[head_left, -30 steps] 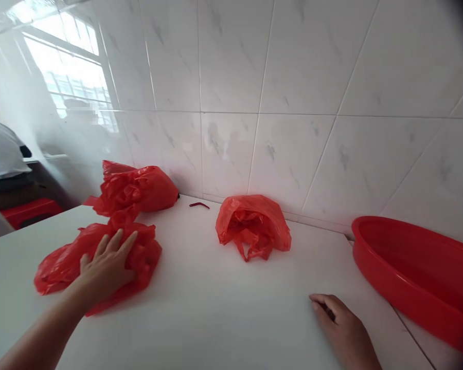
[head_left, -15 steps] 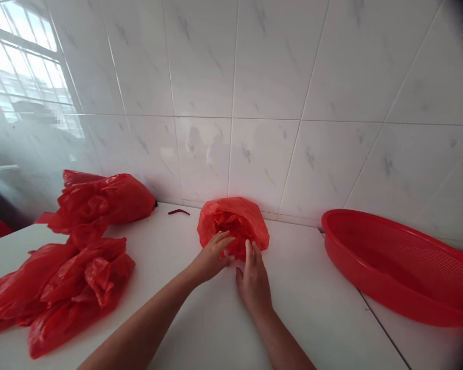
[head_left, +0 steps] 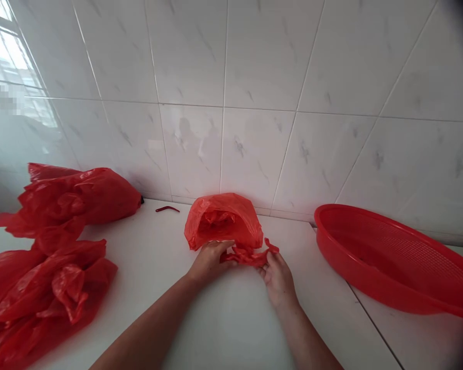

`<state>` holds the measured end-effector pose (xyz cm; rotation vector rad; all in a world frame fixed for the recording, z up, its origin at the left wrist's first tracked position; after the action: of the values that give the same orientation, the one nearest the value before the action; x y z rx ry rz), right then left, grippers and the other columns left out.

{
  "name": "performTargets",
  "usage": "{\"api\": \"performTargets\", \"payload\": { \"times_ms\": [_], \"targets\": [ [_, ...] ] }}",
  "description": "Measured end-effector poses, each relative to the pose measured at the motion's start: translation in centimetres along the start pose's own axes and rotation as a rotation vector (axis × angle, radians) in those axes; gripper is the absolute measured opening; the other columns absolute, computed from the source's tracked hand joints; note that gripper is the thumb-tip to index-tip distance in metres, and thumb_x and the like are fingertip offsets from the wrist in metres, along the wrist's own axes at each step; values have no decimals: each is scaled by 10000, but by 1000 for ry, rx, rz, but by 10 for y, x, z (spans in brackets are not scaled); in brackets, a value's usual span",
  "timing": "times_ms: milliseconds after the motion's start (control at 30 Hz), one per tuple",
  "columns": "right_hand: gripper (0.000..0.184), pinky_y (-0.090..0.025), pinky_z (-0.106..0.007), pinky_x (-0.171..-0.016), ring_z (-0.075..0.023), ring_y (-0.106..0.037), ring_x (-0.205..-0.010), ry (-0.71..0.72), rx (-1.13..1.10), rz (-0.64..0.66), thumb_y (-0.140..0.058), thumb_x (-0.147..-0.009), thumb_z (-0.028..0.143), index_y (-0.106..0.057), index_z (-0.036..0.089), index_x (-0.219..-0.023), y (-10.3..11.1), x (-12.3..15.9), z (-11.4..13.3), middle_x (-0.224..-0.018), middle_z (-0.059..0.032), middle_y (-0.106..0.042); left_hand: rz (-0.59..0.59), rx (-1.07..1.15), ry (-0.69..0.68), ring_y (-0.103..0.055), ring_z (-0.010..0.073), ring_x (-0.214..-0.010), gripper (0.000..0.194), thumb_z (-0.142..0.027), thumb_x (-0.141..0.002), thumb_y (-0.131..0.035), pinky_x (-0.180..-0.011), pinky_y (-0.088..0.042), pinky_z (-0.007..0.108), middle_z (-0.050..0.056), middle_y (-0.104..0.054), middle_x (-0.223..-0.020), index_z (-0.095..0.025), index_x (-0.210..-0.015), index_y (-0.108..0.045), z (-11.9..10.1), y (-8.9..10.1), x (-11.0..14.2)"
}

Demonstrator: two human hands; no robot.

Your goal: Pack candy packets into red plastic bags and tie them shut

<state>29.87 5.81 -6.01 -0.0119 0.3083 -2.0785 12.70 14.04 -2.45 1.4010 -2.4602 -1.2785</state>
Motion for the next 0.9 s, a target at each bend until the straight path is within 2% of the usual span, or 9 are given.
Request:
{"api": "performTargets", "payload": {
  "times_ms": [100, 200, 333, 467, 600, 700, 767, 833, 900],
  "targets": [
    [328, -516, -292, -620, -148, -600, -641, -30, -56, -104, -556, -790, 531, -520, 209, -740, 25, -2, 3, -658, 22, -564, 34, 80, -32, -585, 225, -818, 238, -139, -708, -542, -823, -418, 347, 47, -710, -814, -226, -840, -721, -9, -5, 4],
    [347, -470, -256, -523, -120, -537, -539, -29, -39, -260, -615, -736, 525, -489, 210, -662, 65, 4, 11, -573, 57, -489, 22, 223, 4, -565, 209, -787, 280, -81, -617, -504, -749, -427, 309, 29, -690, -777, -220, -762, -699, -10, -6, 9],
    [299, -447, -240, -501, -122, -558, -564, 0, 45, -496, -623, -734, 484, -544, 209, -822, 125, 29, 28, -665, 43, -569, -13, 519, 159, -549, 162, -639, 227, -113, -619, -497, -601, -435, 257, -6, -626, -678, -213, -747, -656, -6, -12, 12],
    [372, -483, -270, -541, -177, -627, -677, 2, 150, -553, -626, -725, 486, -583, 192, -948, 155, 50, 36, -831, -23, -665, -54, 882, 332, -604, 152, -640, 74, -192, -709, -519, -631, -500, 278, 4, -626, -701, -189, -749, -582, -7, -24, 16],
    [406, -523, -302, -643, -208, -648, -795, 12, 266, -501, -609, -737, 493, -582, 176, -988, 161, 55, 36, -941, -65, -672, -183, 1150, 485, -651, 178, -742, 112, -243, -768, -516, -694, -538, 324, 60, -658, -836, -174, -846, -556, -2, -29, 18],
    [428, -523, -323, -729, -230, -634, -909, -3, 347, -507, -627, -736, 479, -559, 182, -1037, 155, 57, 41, -1040, -81, -648, -242, 1242, 554, -639, 157, -670, 85, -217, -763, -535, -634, -532, 288, 42, -647, -768, -164, -824, -561, 1, -30, 19],
    [460, -502, -355, -809, -254, -594, -1020, 48, 498, -566, -619, -758, 462, -526, 195, -1121, 146, 64, 55, -1155, -102, -601, -244, 1276, 567, -607, 131, -601, 72, -227, -756, -564, -591, -512, 254, 7, -621, -690, -165, -791, -564, -1, -32, 19],
    [440, -466, -396, -879, -267, -553, -1075, 270, 685, -630, -601, -789, 417, -506, 193, -1156, 130, 77, 79, -1194, -123, -562, -218, 1299, 564, -579, 115, -568, 102, -258, -750, -597, -567, -489, 233, -13, -602, -652, -163, -778, -570, -5, -34, 21],
    [332, -437, -427, -911, -263, -548, -1048, 591, 825, -583, -581, -813, 333, -537, 184, -1106, 103, 93, 100, -1119, -125, -574, -162, 1318, 549, -574, 115, -580, 136, -287, -748, -621, -567, -476, 229, -11, -610, -665, -161, -783, -583, -12, -38, 22]
  ]
}}
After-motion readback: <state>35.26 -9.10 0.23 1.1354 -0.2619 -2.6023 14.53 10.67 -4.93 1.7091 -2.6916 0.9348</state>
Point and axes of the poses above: each hand's wrist, its own x-axis away from the middle knuckle, its own y-axis out of the back of the hand, z = x × y, the point moved 6 cm from there along -x, towards the middle knuckle
